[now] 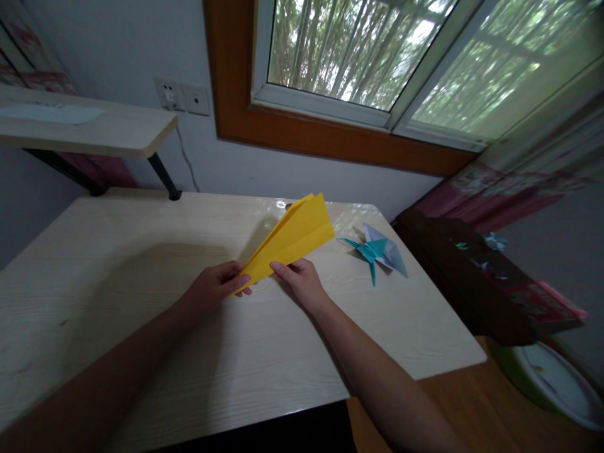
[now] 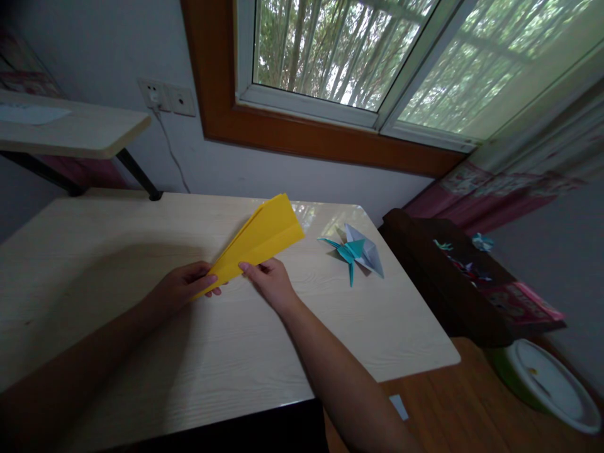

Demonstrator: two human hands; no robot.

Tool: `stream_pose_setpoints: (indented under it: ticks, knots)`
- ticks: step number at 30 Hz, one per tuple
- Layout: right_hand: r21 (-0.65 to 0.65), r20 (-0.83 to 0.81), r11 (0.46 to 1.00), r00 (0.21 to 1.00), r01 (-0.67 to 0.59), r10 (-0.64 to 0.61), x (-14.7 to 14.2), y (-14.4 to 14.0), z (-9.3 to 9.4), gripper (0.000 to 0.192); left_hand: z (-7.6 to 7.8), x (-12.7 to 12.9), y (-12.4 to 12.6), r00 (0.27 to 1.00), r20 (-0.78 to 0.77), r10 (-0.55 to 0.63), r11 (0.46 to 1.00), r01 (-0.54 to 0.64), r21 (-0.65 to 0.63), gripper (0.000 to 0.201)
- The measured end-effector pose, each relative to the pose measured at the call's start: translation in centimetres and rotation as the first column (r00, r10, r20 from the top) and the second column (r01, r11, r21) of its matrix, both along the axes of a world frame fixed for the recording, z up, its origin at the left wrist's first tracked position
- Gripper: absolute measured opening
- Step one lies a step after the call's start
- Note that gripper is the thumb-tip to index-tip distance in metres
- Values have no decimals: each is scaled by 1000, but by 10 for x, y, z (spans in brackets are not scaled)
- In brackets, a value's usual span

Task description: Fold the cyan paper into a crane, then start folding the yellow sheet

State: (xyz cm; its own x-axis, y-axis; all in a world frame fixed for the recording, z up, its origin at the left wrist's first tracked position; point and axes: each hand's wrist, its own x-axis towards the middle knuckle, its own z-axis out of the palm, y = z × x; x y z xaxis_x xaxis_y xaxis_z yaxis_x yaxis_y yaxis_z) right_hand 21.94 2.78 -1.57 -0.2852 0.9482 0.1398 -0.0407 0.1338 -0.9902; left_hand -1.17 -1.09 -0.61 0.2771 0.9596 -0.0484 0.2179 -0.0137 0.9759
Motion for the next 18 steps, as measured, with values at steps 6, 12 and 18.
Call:
stream_pose_setpoints:
  ticks: [6, 12, 18]
  knots:
    - [-102, -99, 989, 988, 107, -117, 3, 5, -2, 30, 8, 1, 0, 999, 12, 31, 997, -30, -71, 35]
    - [-178, -155, 978, 985, -107, 80, -2, 0, -2, 27, 7, 6, -3, 995, 62, 75, 993, -69, -97, 34]
    - [-160, -153, 987, 988, 10, -35, -1, 0, 2, 25, 16, 6, -4, 996, -20, 87, 990, -89, -105, 30]
